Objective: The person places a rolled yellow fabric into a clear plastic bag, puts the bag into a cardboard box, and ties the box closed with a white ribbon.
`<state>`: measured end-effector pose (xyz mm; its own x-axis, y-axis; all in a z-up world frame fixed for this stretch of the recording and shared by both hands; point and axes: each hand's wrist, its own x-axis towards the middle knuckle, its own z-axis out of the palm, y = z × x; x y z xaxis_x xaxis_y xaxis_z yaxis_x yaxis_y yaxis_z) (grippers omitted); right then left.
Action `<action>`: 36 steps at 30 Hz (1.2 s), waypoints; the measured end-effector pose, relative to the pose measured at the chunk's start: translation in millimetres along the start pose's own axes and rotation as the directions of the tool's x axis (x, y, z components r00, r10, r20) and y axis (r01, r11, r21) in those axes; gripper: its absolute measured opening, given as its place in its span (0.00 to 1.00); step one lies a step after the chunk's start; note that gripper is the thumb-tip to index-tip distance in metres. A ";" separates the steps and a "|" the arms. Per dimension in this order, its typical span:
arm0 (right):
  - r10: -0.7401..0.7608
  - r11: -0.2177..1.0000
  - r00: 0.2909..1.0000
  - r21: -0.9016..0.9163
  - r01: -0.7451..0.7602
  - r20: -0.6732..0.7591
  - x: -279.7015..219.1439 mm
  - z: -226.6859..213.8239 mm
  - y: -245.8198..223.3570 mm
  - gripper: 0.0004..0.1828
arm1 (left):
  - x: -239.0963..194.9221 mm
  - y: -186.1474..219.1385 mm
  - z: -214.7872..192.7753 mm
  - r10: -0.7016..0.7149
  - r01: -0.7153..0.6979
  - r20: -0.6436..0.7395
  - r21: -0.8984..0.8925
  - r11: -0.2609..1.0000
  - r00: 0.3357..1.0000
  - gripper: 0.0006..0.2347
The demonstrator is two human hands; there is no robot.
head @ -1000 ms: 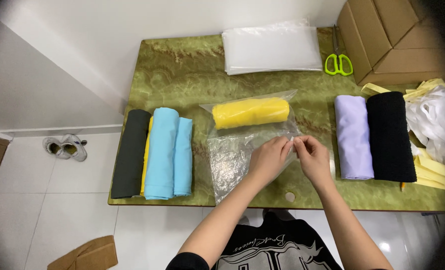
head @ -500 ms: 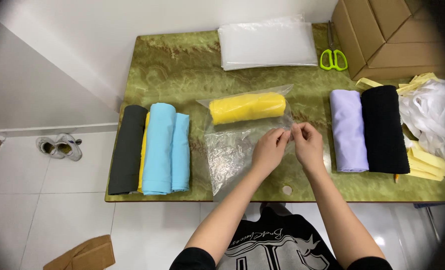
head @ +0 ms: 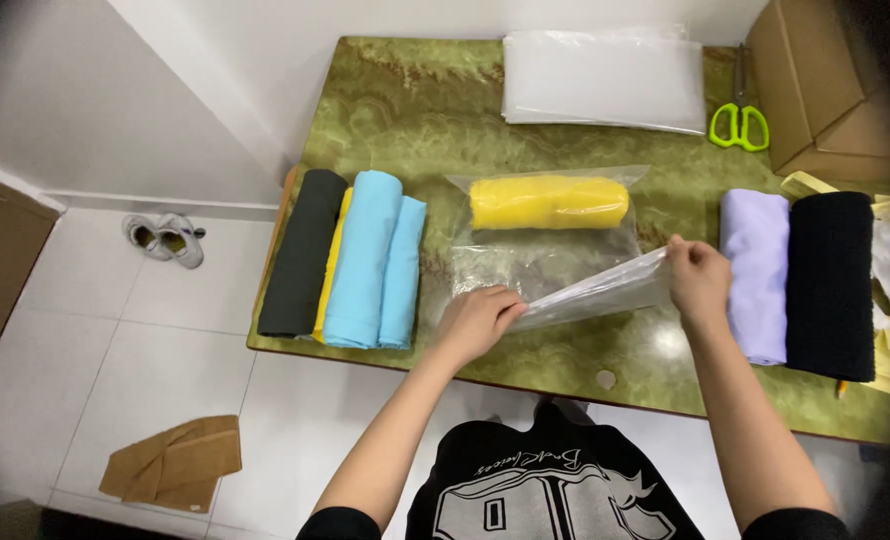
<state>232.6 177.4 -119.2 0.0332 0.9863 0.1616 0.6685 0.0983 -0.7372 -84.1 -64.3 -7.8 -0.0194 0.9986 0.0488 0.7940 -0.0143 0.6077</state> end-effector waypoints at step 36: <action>0.521 0.713 0.688 0.186 -0.677 0.506 -8.1 12.1 69.5 0.28 | 16.3 -115.6 80.9 -0.766 0.445 0.361 -0.889 -0.110 0.532 0.26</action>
<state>269.8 177.8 -179.7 -0.0048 0.7964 -0.6047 0.3158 -0.5726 -0.7566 -127.0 -42.3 -141.4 -0.3990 0.5603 -0.7259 -0.6362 0.4010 0.6592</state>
